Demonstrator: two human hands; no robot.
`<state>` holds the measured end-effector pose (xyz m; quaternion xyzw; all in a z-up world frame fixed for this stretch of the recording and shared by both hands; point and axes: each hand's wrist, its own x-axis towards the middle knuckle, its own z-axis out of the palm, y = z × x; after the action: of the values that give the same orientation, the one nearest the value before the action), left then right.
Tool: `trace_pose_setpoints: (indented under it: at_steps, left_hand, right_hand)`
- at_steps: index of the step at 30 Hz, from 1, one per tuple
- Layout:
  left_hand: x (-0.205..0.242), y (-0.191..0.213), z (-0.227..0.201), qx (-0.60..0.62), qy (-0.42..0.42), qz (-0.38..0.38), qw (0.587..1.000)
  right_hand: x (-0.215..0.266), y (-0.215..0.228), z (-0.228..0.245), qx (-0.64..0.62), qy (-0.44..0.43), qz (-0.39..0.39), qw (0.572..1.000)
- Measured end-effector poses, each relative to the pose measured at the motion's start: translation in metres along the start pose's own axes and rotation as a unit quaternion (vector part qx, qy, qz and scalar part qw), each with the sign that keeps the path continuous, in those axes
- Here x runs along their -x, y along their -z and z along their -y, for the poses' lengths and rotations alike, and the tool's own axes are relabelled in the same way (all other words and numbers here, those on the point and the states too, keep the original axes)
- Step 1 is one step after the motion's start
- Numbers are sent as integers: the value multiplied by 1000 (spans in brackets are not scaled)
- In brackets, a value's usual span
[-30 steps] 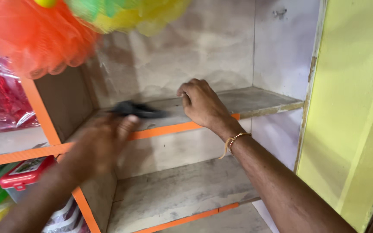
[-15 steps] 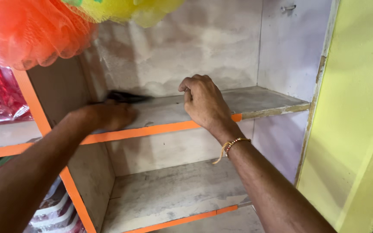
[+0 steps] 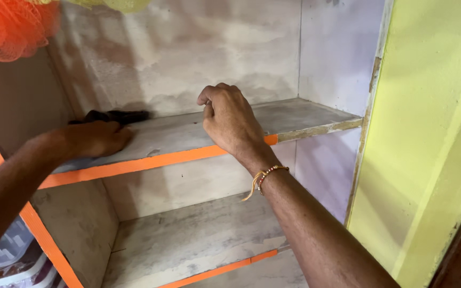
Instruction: The person wipes the interior surfaces of a wooden shelving unit with a dark cloth. They clean the back wall, side walls, and shelf edges, moving the cloth back and forth to remove dust or residue.
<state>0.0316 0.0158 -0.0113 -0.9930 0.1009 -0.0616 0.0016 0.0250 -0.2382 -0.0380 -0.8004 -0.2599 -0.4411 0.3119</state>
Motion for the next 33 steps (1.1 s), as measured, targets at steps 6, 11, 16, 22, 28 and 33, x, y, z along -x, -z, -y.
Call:
trace_pose_setpoints:
  at_steps: [6, 11, 16, 22, 28, 33]
  left_hand:
    - [20, 10, -60, 55, -55, -89, 993]
    - [32, 33, -94, 214, 78, -56, 972]
    - [12, 15, -82, 493, -41, -109, 862]
    - [14, -19, -65, 109, -83, -360, 923]
    - [19, -30, -65, 95, -67, -386, 915]
    - [5, -24, -63, 34, -83, -337, 937]
  right_hand:
    - [-5, 5, 13, 1, -77, 40, 996]
    - [-3, 18, 31, -53, -80, 101, 990]
    - [3, 30, 36, -113, -5, 137, 984]
    - [-10, 12, 7, -46, 35, 250, 966]
    - [-51, 27, -108, 239, -193, 278, 910]
    - [-38, 22, -75, 184, -55, 321, 928]
